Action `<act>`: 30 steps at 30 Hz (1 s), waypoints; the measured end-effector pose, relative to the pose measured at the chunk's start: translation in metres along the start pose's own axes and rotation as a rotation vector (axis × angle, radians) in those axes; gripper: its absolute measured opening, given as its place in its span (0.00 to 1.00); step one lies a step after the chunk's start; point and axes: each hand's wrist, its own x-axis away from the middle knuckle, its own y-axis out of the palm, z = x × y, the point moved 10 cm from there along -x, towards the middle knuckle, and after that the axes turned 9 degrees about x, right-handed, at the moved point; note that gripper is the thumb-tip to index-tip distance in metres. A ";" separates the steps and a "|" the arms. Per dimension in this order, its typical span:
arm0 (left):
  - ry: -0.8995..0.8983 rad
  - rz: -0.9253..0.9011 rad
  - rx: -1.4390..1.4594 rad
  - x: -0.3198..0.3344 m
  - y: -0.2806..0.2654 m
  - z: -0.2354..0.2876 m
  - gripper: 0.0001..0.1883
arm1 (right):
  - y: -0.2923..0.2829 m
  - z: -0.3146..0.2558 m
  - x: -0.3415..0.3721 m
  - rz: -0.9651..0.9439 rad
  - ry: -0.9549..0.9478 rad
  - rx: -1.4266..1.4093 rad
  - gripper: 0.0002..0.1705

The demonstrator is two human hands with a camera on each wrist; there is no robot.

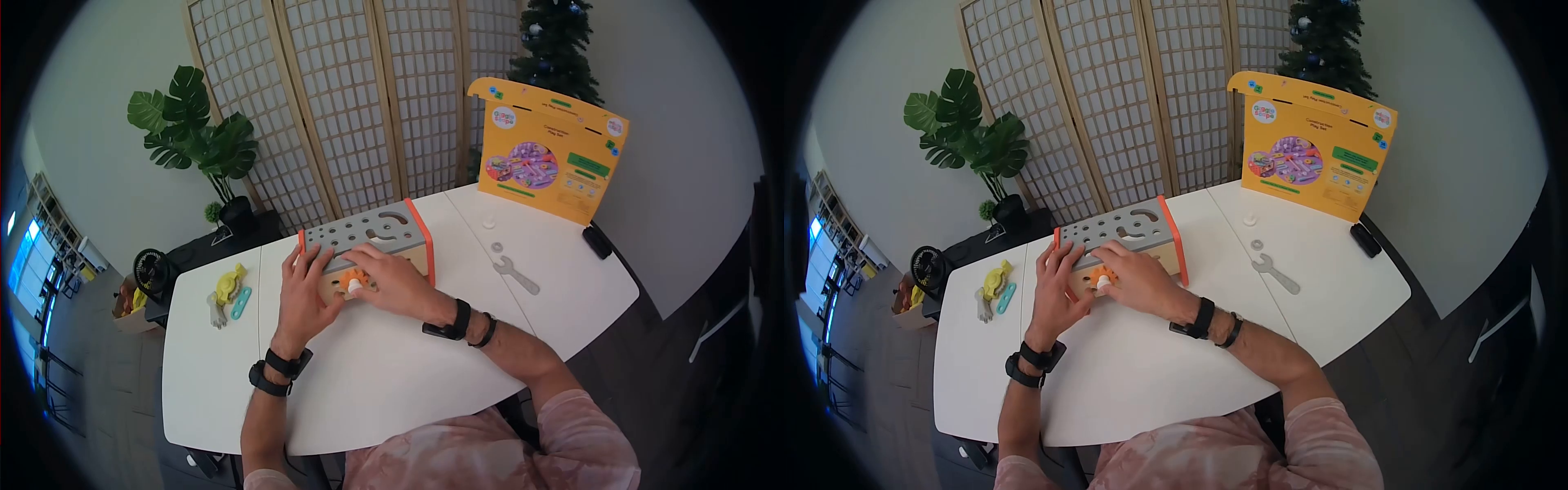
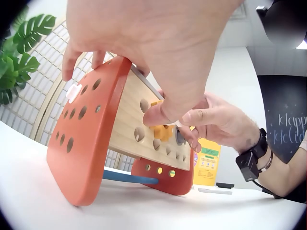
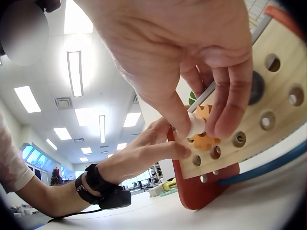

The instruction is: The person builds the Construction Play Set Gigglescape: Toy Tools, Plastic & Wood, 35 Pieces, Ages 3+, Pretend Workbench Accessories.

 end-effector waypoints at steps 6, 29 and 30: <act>-0.014 0.004 0.005 -0.001 -0.001 0.000 0.41 | 0.001 0.000 0.000 -0.041 0.023 -0.020 0.34; 0.047 0.035 0.017 0.002 -0.003 0.000 0.41 | -0.001 -0.003 0.001 -0.005 -0.008 -0.041 0.34; 0.041 0.043 0.014 0.001 -0.005 -0.001 0.41 | -0.001 -0.004 0.001 -0.011 -0.017 -0.040 0.34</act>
